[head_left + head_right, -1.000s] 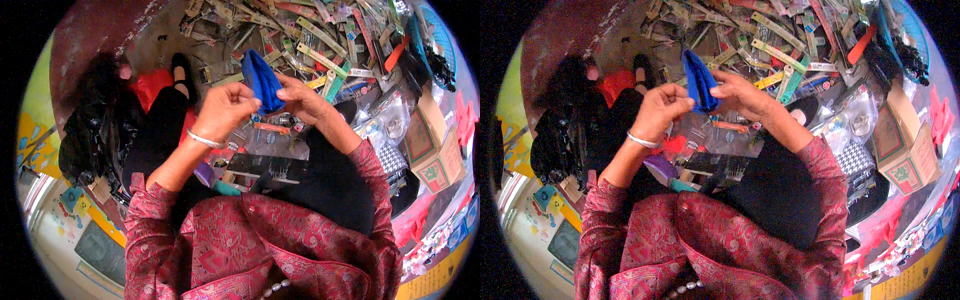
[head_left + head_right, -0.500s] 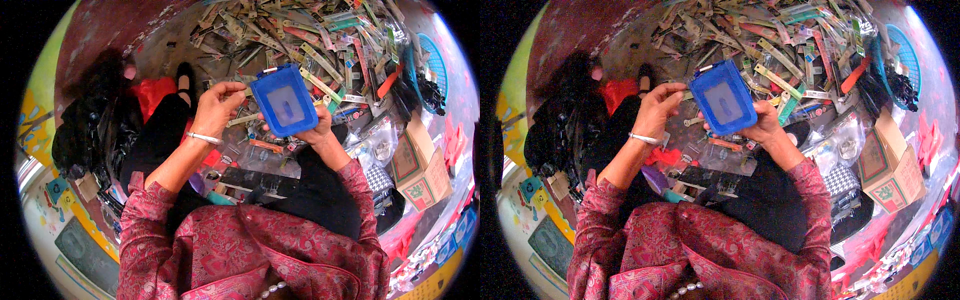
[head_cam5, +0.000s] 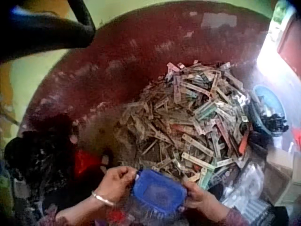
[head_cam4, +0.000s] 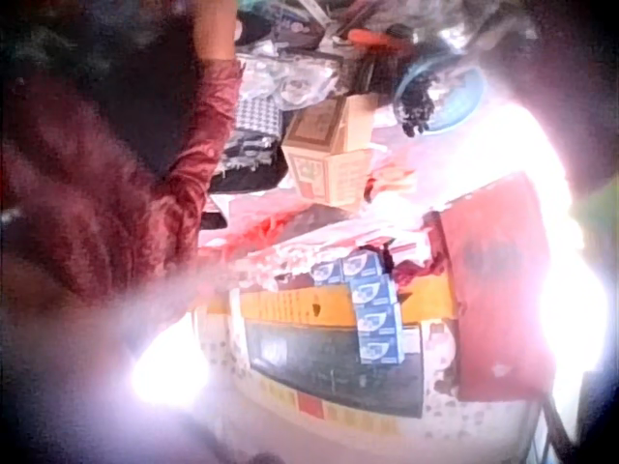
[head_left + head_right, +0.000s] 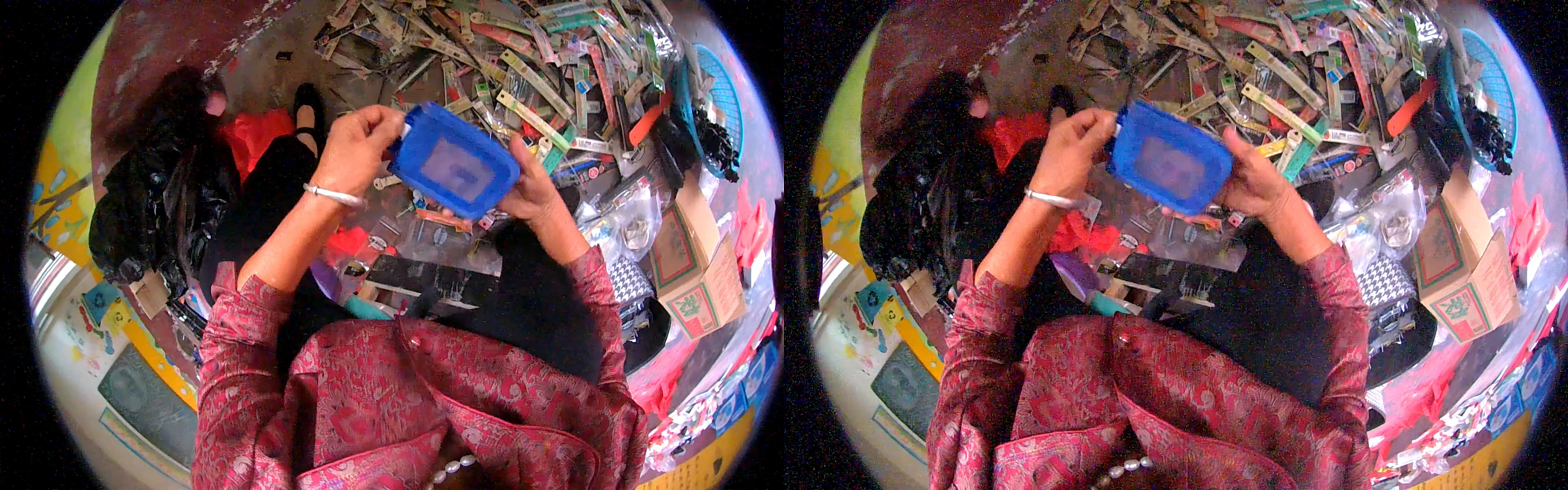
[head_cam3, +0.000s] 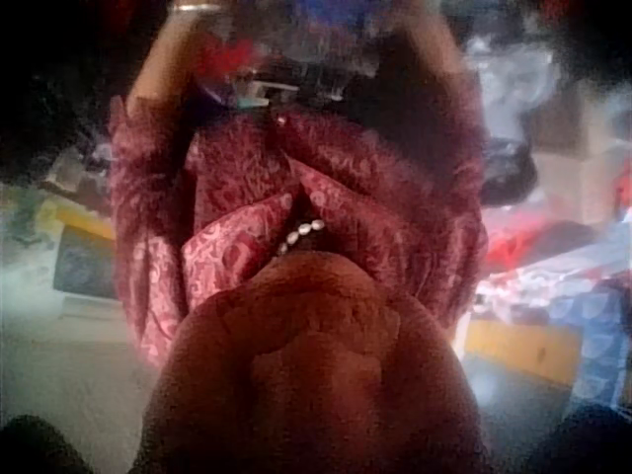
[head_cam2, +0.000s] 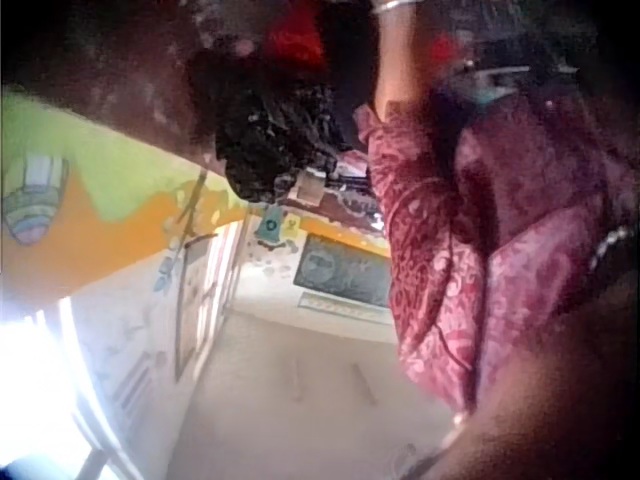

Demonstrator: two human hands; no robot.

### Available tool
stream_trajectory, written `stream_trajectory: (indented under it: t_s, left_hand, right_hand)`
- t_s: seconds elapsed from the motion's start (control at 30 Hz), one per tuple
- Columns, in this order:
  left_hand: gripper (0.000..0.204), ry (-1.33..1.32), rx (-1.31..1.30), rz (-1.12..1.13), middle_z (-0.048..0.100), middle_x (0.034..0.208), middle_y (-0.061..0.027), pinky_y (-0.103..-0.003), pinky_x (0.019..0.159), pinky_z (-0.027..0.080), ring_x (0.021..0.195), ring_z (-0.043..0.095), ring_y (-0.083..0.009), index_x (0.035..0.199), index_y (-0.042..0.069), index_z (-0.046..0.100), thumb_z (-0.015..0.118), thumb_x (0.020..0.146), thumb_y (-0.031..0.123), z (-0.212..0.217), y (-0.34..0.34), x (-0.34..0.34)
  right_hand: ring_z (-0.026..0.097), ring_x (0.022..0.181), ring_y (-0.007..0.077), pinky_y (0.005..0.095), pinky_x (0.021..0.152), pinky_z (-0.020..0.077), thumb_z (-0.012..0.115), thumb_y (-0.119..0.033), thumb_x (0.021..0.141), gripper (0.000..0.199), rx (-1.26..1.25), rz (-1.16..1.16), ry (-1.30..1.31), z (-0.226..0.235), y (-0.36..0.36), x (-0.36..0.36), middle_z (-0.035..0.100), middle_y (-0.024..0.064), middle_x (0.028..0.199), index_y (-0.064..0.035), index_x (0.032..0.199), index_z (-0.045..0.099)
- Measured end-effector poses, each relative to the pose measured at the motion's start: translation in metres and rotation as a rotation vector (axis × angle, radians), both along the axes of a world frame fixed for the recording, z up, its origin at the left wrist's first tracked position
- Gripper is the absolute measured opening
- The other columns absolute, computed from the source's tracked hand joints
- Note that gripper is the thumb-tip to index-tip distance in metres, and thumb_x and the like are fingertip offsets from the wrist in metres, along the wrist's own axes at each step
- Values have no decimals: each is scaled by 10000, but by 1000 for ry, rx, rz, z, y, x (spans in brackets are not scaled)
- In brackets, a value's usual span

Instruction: The person sits on the floor and sorts through a large pile of small packaged items, picking up and inspecting several packages and a blue plastic case. They handle the items one at a time, turning them over and placing them back into the pile or into a nearby container.

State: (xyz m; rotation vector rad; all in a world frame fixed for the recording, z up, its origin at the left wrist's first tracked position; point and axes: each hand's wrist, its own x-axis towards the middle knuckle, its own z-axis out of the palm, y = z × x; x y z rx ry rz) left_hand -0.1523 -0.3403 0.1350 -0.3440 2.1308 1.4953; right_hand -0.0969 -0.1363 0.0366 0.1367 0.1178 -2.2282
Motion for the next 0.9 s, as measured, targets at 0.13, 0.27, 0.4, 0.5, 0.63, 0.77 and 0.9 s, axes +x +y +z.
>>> stream_trajectory:
  t_s: [0.13,0.27,0.4,0.5,0.63,0.77,0.9]
  left_hand:
    - [206,-39,-61,66,526,685,4,-224,521,410,594,472,-73,826,-15,574,522,840,184,-5,0,2]
    - [221,1,-53,90,527,687,-7,-226,521,423,591,479,-78,836,-27,566,508,849,185,-9,-4,2]
    - [260,38,-104,74,533,748,10,-228,555,438,676,492,-65,830,12,559,479,877,255,7,6,4]
    - [268,112,-49,-26,535,752,3,-227,554,457,674,502,-66,836,3,543,469,884,256,5,8,7]
    - [250,58,64,-56,548,760,-18,-229,571,458,664,515,-81,857,9,532,440,898,238,5,11,15]
    - [300,60,75,-60,569,810,-47,-235,604,465,724,541,-102,884,-3,532,411,909,270,4,10,16]
    - [309,6,158,3,573,844,-58,-249,636,467,756,548,-115,902,-5,531,400,911,275,4,12,18]
  right_hand:
    - [491,1008,436,506,706,503,260,-657,788,774,-98,29,32,-8,4,-8,401,202,1247,-95,1319,249]
    - [496,909,525,461,594,540,220,-623,818,727,-48,20,-5,-9,4,-9,352,218,1276,-116,1338,174]
    - [544,866,473,434,581,546,240,-614,822,751,-45,-43,-42,-23,2,-10,415,249,1203,-55,1321,177]
    - [592,832,374,374,562,552,362,-491,855,648,84,-121,-71,-26,1,-6,498,233,1105,-4,1270,261]
    - [623,719,202,292,480,514,473,-392,846,480,329,-94,-117,-27,-6,-4,583,115,989,-58,1183,402]
    - [620,703,201,278,451,494,455,-376,860,457,267,-96,-125,-30,-12,-5,585,107,977,-55,1181,401]
    - [620,712,204,273,439,483,439,-365,871,443,254,-102,-127,-31,-11,-5,585,104,980,-57,1186,393]
